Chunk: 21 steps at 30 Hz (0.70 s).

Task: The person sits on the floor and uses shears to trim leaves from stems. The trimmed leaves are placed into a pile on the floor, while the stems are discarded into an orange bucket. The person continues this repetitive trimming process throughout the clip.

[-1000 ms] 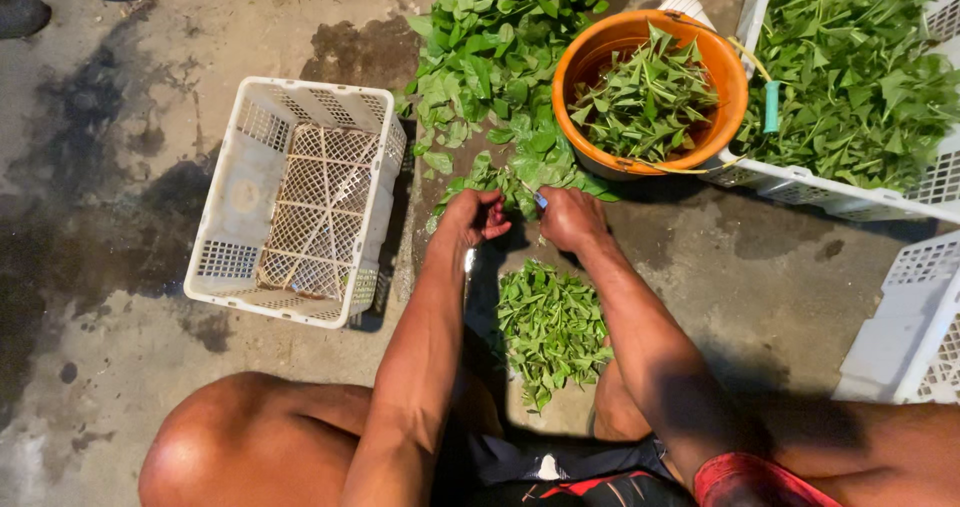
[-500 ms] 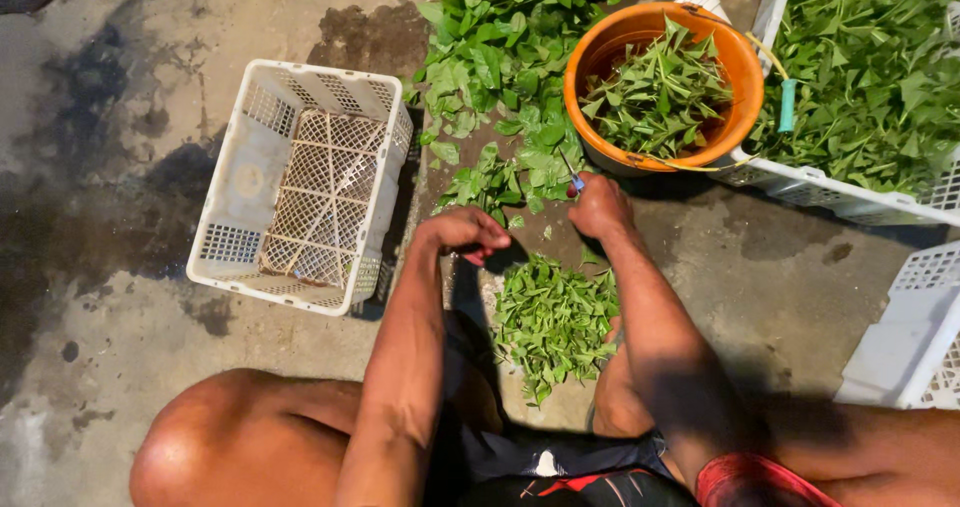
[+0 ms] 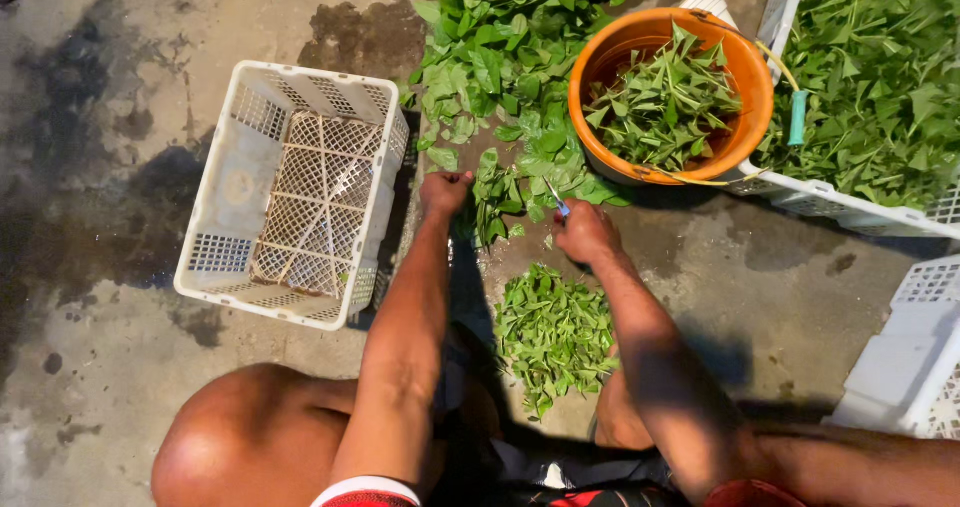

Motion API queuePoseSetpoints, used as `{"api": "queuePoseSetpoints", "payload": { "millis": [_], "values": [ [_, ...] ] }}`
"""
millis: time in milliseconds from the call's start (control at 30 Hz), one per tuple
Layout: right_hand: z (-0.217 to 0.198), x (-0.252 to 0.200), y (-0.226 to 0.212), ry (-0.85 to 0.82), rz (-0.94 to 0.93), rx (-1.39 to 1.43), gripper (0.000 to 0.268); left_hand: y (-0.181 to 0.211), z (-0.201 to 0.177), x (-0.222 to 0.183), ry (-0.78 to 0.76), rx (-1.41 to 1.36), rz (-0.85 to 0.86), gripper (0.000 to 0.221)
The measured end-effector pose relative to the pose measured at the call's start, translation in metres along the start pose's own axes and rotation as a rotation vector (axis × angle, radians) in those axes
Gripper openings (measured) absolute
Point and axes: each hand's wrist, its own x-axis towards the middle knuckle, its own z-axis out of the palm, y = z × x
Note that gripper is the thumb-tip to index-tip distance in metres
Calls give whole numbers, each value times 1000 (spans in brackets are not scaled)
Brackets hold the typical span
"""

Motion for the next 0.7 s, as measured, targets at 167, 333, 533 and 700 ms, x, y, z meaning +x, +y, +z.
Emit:
{"api": "queuePoseSetpoints", "payload": {
  "millis": [167, 333, 533, 700],
  "values": [
    [4, 0, -4, -41, -10, 6, 29, 2, 13, 8, -64, -66, -4, 29],
    [11, 2, -1, -44, -44, 11, 30, 5, 18, 21, -173, -429, 57, 25],
    [22, 9, 5, -14, -79, 99, 31, 27, -23, 6, -107, -770, -279, 18],
    [29, 9, -3, 80, -157, 218, 38, 59, -28, -17, -433, -1132, -276, 18]
  ]
}}
